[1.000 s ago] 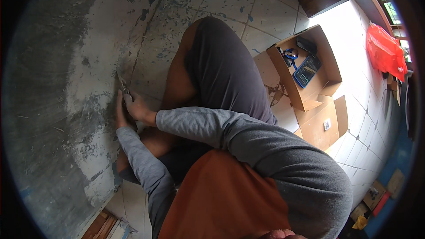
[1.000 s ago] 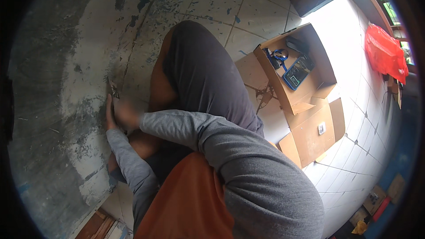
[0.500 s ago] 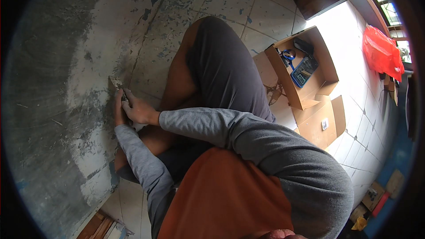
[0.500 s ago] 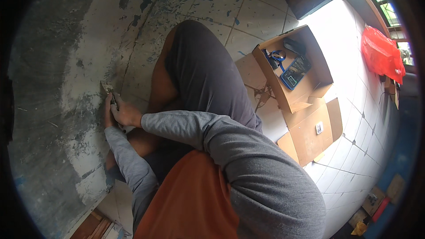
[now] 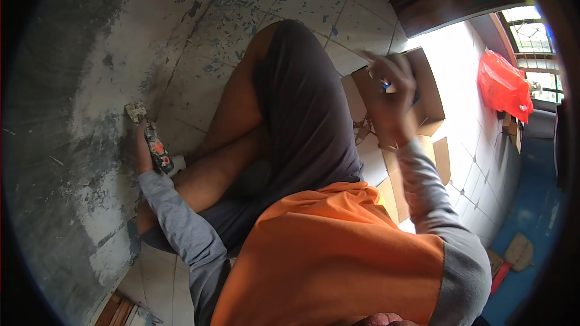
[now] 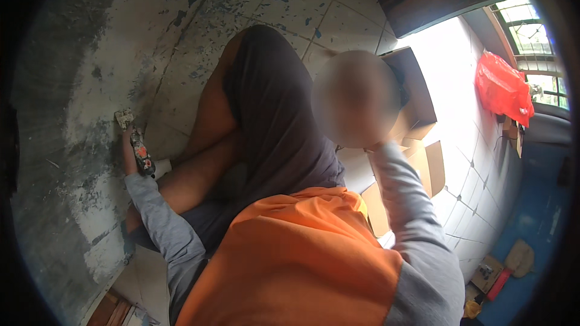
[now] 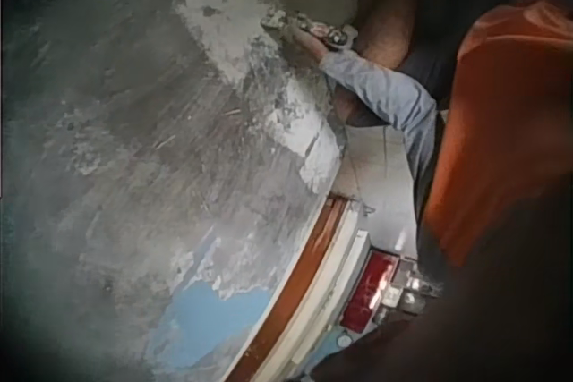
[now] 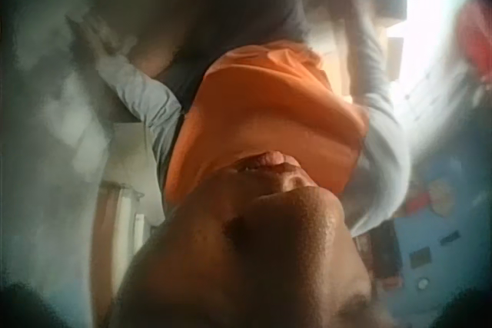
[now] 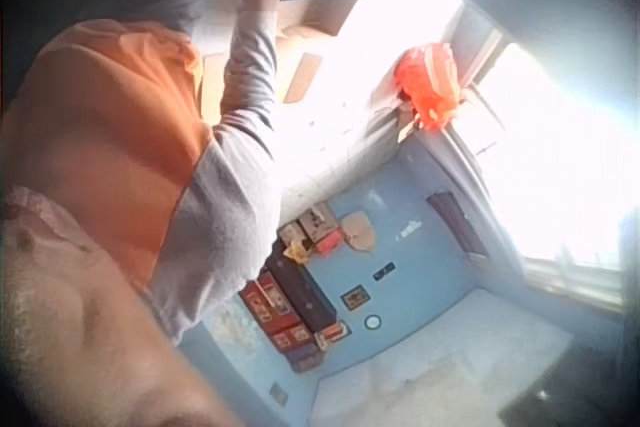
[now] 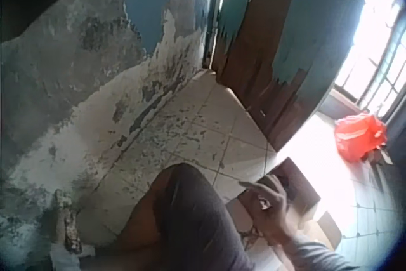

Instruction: The person scrapes loose paint and debris from a wall using a metal scraper and applies filler material to the damaged area with the tool and by hand.

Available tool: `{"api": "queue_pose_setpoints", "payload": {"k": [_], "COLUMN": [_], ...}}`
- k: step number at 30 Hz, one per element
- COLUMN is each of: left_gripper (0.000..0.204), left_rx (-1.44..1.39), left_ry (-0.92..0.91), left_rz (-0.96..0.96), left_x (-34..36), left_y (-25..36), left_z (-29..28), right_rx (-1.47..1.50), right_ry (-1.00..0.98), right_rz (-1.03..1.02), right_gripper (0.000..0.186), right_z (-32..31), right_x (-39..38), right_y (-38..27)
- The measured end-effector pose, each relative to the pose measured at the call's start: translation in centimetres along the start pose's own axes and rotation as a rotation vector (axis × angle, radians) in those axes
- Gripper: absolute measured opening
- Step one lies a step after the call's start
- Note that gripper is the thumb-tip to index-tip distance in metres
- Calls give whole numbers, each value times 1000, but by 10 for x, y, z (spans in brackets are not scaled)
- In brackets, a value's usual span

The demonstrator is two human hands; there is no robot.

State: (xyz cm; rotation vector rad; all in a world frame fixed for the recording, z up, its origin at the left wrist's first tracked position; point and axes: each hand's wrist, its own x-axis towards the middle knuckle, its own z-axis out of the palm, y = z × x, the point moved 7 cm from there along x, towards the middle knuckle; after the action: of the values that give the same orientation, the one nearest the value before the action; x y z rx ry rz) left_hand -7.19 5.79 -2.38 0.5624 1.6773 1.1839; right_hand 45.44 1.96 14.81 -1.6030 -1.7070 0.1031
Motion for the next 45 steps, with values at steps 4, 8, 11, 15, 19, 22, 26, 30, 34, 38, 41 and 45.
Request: {"api": "queue_pose_setpoints", "payload": {"k": [4, 8, 11, 15, 19, 22, 26, 30, 34, 38, 41, 45], "left_gripper": [32, 34, 34, 35, 34, 32, 30, 28, 28, 29, 30, 32], "left_rx": [49, 112, 111, 114, 108, 104, 138, 122, 118, 114, 124, 148], "left_ry": [-73, -124, -52, -42, -52, -16, -41, -30, -49, -60, -70, -11], "left_rz": [-72, -84, -70, -50, -4, -4, -42, -32, -5, -31, -34, 14], "left_x": [-4, -5, -9, -11, -7, -10, -13, -19, -9, -11, -16, -23], "left_y": [2, 3, 4, 6, 4, 7, 7, 11, 4, 4, 10, 16], "left_z": [3, 8, 9, 9, 6, 6, 12, 13, 6, 10, 10, 18], "right_rx": [-408, -516, -581, -619, -626, -635, -663, -658, -660, -637, -651, -715], "right_ry": [-163, -335, -413, -440, -480, -512, -538, -558, -590, -634, -651, -572], "right_rz": [262, 450, 511, 527, 505, 480, 457, 480, 468, 529, 475, 512], "right_gripper": [34, 35, 36, 39, 40, 42, 45, 47, 48, 50, 51, 50], "right_z": [-69, -91, -84, -74, -68, -64, -64, -62, -60, -60, -56, -63], "right_x": [-58, -138, -165, -178, -172, -167, -169, -168, -169, -175, -172, -170], "right_y": [118, 182, 189, 193, 192, 192, 193, 196, 196, 200, 199, 197]}}
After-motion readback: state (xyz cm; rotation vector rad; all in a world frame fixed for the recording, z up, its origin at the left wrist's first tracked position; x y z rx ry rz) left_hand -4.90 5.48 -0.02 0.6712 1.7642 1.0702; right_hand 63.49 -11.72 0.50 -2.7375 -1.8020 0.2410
